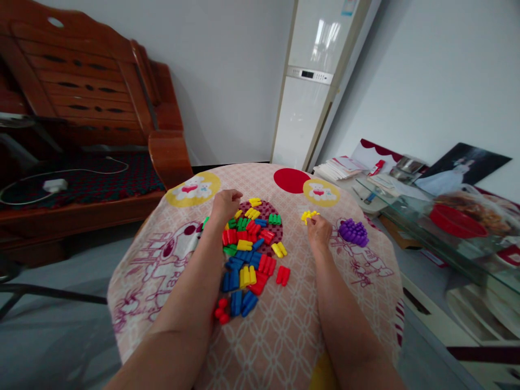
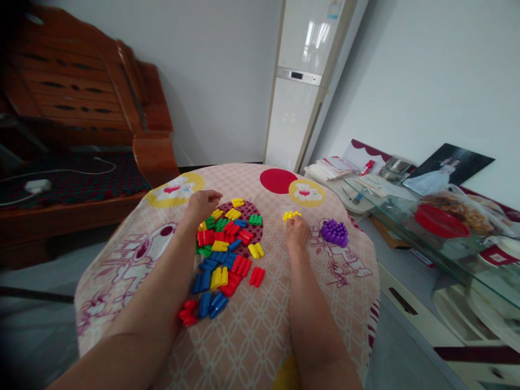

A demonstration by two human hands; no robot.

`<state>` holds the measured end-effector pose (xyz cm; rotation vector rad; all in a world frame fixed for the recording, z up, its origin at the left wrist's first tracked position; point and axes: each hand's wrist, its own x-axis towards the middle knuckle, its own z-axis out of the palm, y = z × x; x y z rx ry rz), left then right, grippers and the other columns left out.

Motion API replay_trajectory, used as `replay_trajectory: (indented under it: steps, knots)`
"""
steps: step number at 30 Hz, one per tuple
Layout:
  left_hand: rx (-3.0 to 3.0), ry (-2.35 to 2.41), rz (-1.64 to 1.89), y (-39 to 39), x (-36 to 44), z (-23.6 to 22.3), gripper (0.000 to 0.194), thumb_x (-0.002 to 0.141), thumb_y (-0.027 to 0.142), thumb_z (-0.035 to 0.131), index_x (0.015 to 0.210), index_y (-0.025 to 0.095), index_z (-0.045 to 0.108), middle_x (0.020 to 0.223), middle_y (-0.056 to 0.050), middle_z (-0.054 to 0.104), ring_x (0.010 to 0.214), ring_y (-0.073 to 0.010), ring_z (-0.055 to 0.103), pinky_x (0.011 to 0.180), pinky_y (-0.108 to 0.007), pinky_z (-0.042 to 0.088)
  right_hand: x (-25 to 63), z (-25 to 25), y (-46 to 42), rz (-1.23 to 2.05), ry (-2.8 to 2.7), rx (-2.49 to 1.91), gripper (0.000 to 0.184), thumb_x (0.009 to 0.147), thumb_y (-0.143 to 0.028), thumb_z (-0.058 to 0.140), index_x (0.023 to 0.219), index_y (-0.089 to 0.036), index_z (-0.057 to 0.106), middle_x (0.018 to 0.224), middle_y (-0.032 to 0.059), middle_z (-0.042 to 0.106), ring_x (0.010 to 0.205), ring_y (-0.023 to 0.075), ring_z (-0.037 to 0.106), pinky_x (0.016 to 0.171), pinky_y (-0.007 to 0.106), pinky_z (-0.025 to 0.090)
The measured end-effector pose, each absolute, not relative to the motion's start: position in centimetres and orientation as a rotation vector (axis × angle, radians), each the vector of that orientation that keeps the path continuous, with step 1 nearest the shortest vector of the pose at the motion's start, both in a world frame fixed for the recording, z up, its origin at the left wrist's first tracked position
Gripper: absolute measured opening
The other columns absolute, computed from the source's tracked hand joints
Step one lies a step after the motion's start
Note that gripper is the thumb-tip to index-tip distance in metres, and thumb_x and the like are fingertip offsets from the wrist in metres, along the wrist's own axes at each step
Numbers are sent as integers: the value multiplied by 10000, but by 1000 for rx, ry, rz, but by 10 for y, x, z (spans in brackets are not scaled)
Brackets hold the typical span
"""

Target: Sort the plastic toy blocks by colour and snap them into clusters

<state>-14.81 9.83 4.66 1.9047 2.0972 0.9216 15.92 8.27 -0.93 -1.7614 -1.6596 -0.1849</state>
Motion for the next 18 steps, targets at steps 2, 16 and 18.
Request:
replay_trajectory:
  steps: [2, 16, 18]
  knots:
    - [1942, 2101, 850, 98, -147, 45, 368, 796, 175, 527, 1087, 157, 751, 992, -80, 762, 901, -208, 695, 841, -266, 526, 159, -9, 83, -187, -1654, -1785, 231, 888, -291, 532, 783, -155, 687, 755, 89, 707, 656, 162, 579, 639, 263, 347]
    - [2108, 2260, 452, 104, -136, 19, 457, 879, 193, 464, 1315, 154, 595, 1261, -138, 656, 1159, -266, 606, 972, -336, 476, 154, -1, 71, -166, -1451, -1717, 220, 852, -282, 525, 796, -178, 711, 732, 77, 714, 651, 171, 592, 618, 257, 363]
    - [2159, 2176, 444, 107, -134, 19, 492, 880, 173, 457, 1363, 144, 549, 1311, -137, 631, 1195, -253, 592, 1014, -333, 451, 154, -1, 72, -158, -1406, -1691, 228, 845, -283, 519, 802, -177, 716, 732, 80, 717, 651, 174, 592, 613, 258, 372]
